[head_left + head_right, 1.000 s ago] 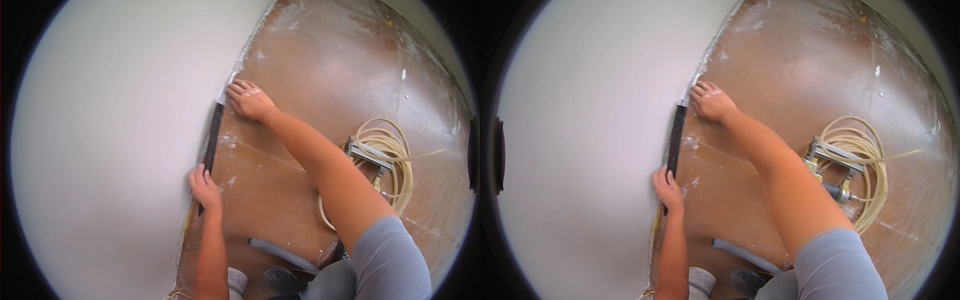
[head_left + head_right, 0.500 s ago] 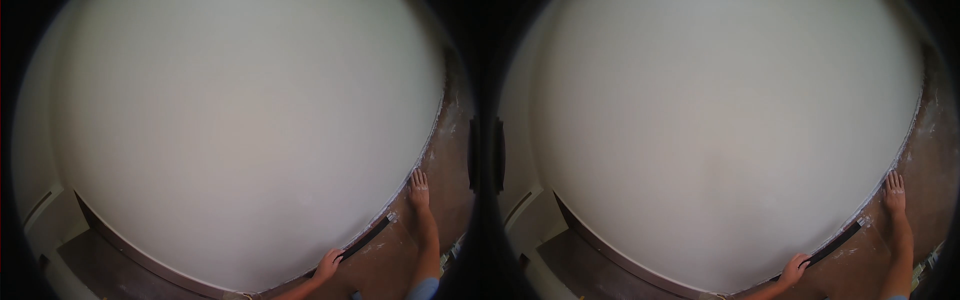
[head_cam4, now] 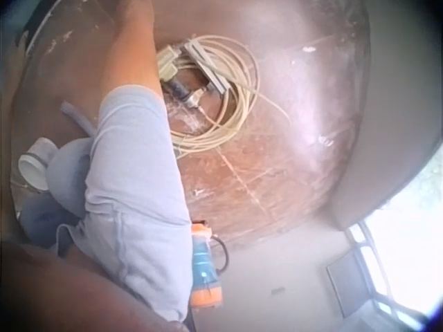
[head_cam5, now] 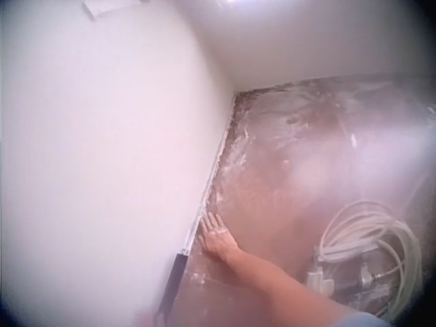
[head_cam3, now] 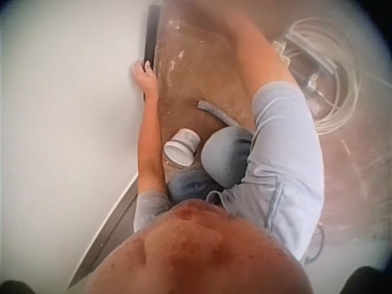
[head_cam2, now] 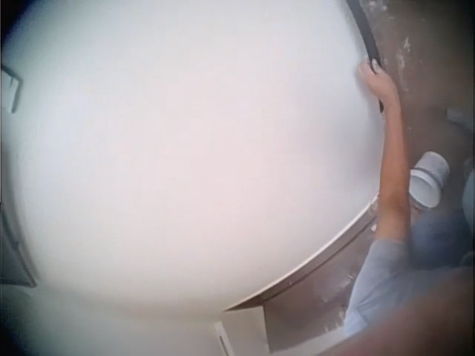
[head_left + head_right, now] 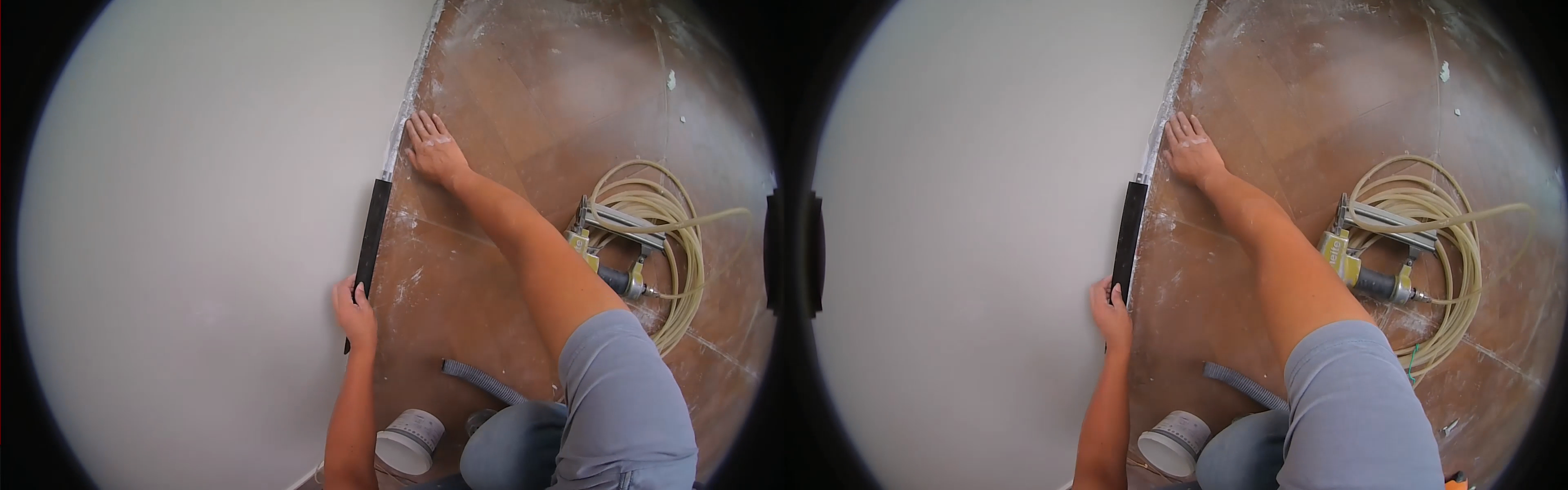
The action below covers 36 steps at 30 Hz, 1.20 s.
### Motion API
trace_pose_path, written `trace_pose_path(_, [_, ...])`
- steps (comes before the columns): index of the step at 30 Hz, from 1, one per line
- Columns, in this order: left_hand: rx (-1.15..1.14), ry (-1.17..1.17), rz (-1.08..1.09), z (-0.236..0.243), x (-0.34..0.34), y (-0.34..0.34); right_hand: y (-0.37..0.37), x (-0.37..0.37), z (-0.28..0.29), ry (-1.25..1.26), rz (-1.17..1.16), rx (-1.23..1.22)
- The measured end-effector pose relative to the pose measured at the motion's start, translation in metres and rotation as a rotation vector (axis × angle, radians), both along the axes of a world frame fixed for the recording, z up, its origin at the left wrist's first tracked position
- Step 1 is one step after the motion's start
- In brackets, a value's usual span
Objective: Installing black skirting boards along the base of a wall using a pneumatic nail gun.
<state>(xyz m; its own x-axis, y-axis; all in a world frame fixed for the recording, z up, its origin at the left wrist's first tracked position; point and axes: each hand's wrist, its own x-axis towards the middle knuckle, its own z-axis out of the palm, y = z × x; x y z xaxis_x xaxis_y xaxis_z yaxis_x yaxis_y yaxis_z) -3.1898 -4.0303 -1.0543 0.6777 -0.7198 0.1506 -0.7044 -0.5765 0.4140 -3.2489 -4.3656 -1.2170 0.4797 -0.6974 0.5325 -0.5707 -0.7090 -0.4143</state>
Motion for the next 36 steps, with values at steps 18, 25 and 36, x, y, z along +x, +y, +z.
trace_pose_path(18, [-0.03, -0.548, -0.209, -0.094, 0.04, -0.095, 0.005, -0.006, 0.019, -0.014, 0.334, 0.011])
trace_pose_path(25, [0.061, -0.68, -0.303, -0.102, 0.03, -0.093, 0.006, -0.007, 0.021, 0.045, 0.393, 0.071])
trace_pose_path(36, [-0.035, -0.405, -0.148, -0.128, 0.01, -0.138, 0.006, -0.008, 0.018, 0.071, 0.432, 0.088])
